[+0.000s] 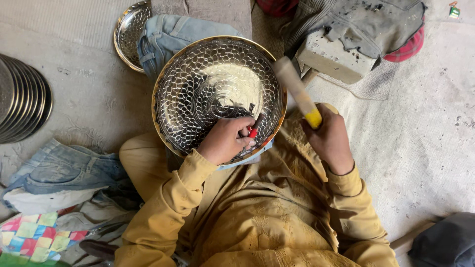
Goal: The person sits cross-legged on the floor with a decorative brass plate on their lap and hammers a small punch against the plate's surface, working the pattern across the dish while steadying the punch with the other hand. Stacks of finished brass dishes sit beside them on the floor.
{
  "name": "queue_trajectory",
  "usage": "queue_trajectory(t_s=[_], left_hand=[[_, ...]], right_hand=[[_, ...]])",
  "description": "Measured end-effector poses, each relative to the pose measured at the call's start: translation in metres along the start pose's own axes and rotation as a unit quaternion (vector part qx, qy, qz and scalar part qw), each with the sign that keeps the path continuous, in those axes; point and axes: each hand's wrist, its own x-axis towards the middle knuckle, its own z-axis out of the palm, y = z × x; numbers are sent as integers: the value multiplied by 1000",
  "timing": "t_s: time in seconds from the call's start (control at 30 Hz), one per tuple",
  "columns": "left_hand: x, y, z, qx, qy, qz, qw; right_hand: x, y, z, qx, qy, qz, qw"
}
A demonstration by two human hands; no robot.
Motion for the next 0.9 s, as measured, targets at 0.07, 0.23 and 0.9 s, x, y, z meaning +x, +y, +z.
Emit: queue_trajectory(t_s=[0.07, 0.23, 0.9], left_hand=[[0, 1, -1, 16, 0, -7, 1000], [-1, 0, -3, -10, -6, 19, 1000], [0, -8, -1, 12, -29, -5, 1000]], right_hand=[[-1, -2, 0, -14, -9, 6, 1000], [0, -5, -1, 54, -3, 107, 993], [-11, -7, 10, -13, -65, 43, 997]])
